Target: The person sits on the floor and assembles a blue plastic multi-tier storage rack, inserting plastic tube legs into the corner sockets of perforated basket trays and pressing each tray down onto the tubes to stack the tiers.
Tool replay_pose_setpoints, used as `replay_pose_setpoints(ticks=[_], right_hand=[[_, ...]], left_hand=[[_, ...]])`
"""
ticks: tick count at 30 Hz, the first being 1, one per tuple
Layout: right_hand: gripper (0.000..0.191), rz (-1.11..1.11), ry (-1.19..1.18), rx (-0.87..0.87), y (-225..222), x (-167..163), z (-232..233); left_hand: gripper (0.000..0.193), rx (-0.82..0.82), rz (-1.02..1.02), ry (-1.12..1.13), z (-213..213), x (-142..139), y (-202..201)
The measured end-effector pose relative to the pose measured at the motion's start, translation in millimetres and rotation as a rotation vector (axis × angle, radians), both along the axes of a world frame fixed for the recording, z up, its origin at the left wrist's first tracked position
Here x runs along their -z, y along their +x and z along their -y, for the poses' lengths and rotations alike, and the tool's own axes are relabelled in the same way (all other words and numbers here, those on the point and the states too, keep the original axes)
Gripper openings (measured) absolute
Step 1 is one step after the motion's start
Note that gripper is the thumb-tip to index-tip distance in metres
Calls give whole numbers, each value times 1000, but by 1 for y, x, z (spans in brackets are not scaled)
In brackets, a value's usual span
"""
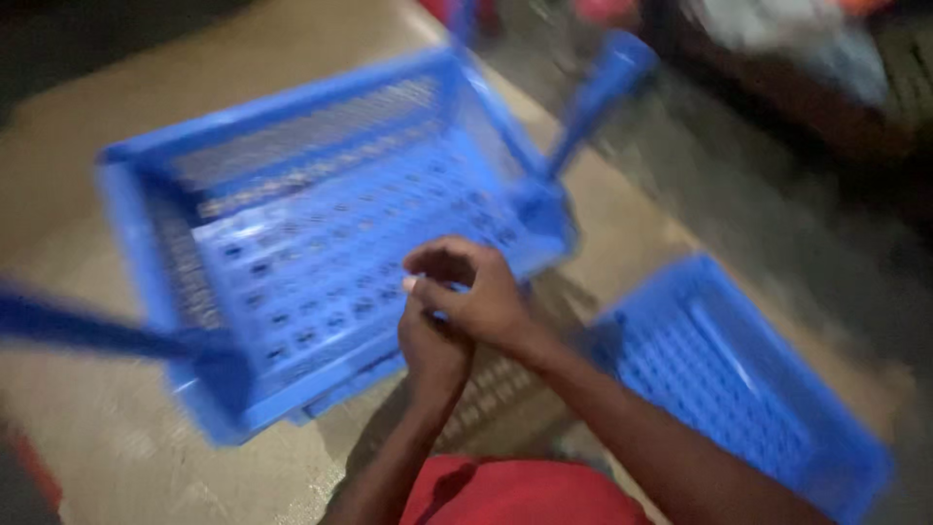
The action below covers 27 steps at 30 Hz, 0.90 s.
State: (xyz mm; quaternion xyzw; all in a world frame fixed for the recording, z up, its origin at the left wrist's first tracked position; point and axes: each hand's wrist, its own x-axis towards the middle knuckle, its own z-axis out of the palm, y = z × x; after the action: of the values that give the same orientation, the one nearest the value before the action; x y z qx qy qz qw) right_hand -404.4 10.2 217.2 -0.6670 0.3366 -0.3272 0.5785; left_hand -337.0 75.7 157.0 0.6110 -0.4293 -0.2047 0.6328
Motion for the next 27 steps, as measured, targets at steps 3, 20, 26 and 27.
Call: replay_pose_setpoints(ticks=[3, 20, 26, 27], right_hand=[[25, 70, -30, 241, -94, 9, 23], [69, -1205, -132, 803, -541, 290, 51], [85, -1352, 200, 801, -534, 306, 28], [79, -1393, 196, 808, -525, 300, 20]], left_hand=[[33, 236, -110, 117, 31, 4, -82], [12, 957, 186, 300, 85, 168, -368], [12, 1041, 258, 452, 91, 196, -389], [11, 1049, 291, 464, 91, 195, -388]])
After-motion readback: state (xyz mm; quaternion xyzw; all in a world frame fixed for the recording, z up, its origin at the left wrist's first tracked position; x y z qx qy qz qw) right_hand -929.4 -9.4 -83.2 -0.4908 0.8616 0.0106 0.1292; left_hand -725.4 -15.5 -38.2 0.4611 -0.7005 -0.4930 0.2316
